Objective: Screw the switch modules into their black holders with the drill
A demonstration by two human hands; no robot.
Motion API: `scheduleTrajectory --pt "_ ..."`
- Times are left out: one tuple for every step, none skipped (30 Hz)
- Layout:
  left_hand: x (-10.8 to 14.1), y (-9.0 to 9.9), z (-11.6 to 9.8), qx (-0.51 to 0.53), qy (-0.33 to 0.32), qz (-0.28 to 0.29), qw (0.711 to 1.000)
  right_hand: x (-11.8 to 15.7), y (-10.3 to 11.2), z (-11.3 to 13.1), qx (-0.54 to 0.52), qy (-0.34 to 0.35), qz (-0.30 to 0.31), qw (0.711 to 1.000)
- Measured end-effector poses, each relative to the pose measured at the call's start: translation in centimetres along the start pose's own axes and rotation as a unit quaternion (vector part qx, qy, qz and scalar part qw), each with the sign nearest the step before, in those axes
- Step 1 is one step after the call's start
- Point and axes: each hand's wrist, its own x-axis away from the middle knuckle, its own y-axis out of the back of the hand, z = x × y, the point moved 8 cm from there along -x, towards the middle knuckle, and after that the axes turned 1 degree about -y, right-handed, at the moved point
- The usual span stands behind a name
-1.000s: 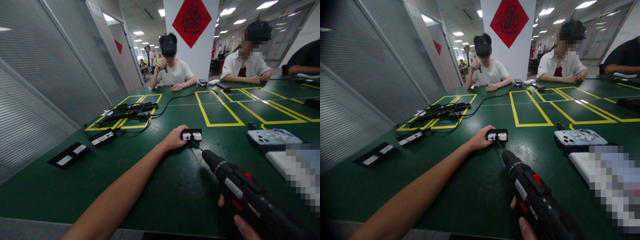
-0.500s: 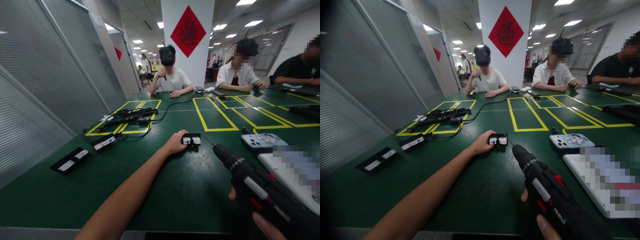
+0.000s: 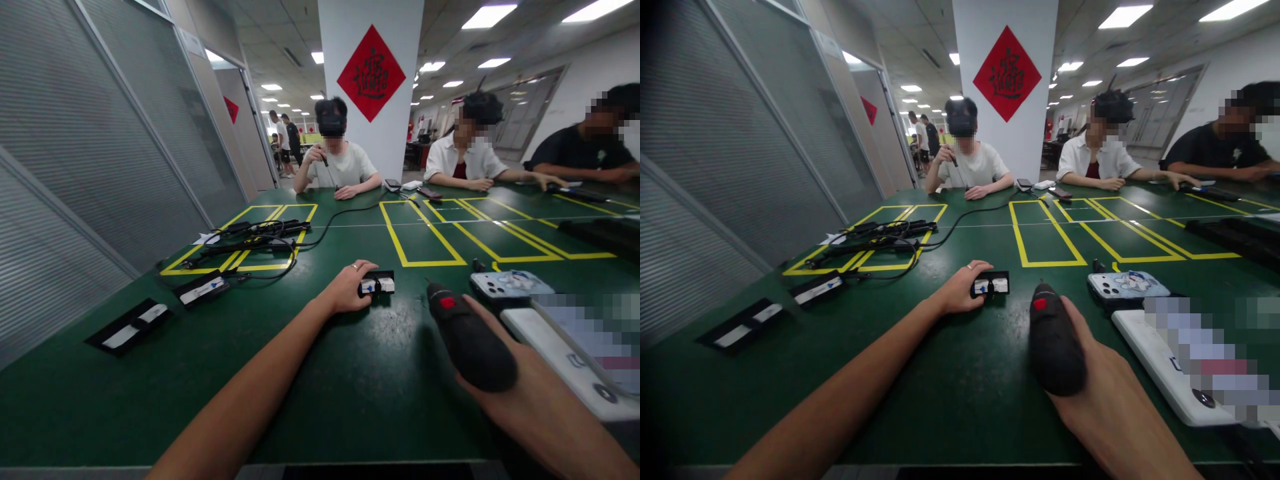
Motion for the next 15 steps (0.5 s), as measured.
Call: scheduleTrajectory --pt "-0.1 0.2 -0.4 -0.008 -0.010 -0.003 1.000 -0.7 -1.0 0.5 0.014 0.004 0.045 0.999" --pt "-0.1 0.3 -0.7 -0.017 -0.018 -0.007 1.000 -1.3 -2.0 1.1 0.042 0.026 0.078 0.996" --pt "-0.2 0.4 -1.0 -0.026 -0.025 -0.008 0.999 -1.8 -2.9 1.5 0.082 0.044 0.097 0.991" --pt "-0.2 0.4 -1.2 -0.034 -0.031 -0.006 0.999 -2.2 -3.9 1.8 0.128 0.060 0.111 0.984" --pt "-0.3 0.2 -1.3 -0.041 -0.037 0.000 0.998 -2.5 -4.9 1.8 0.172 0.071 0.126 0.974" --pt "-0.3 0.1 -1.4 -0.049 -0.041 0.008 0.998 -2.7 -5.8 1.7 0.204 0.082 0.139 0.966" --pt "-0.3 -0.1 -1.3 -0.055 -0.044 0.015 0.997 -2.9 -6.6 1.7 0.224 0.090 0.150 0.959" --pt "-0.3 -0.2 -1.2 -0.062 -0.046 0.020 0.997 -2.9 -7.1 1.6 0.234 0.096 0.159 0.954" --pt "-0.3 -0.3 -1.0 -0.069 -0.046 0.022 0.996 -3.0 -7.5 1.5 0.235 0.100 0.165 0.953" --pt "-0.3 -0.3 -0.8 -0.074 -0.045 0.021 0.996 -3.0 -7.6 1.5 0.233 0.101 0.170 0.952" --pt "-0.2 -0.3 -0.6 -0.078 -0.044 0.018 0.996 -3.0 -7.5 1.5 0.232 0.101 0.175 0.952" --pt "-0.2 -0.3 -0.4 -0.081 -0.043 0.014 0.996 -3.0 -7.3 1.5 0.232 0.101 0.182 0.950" --pt "-0.2 -0.2 -0.3 -0.083 -0.042 0.011 0.996 -3.1 -6.9 1.7 0.233 0.103 0.193 0.948" --pt "-0.1 -0.2 -0.1 -0.085 -0.040 0.007 0.996 -3.3 -6.5 1.9 0.235 0.106 0.206 0.944" --pt "-0.1 -0.1 0.0 -0.086 -0.039 0.005 0.996 -3.6 -5.8 2.3 0.238 0.111 0.212 0.941"
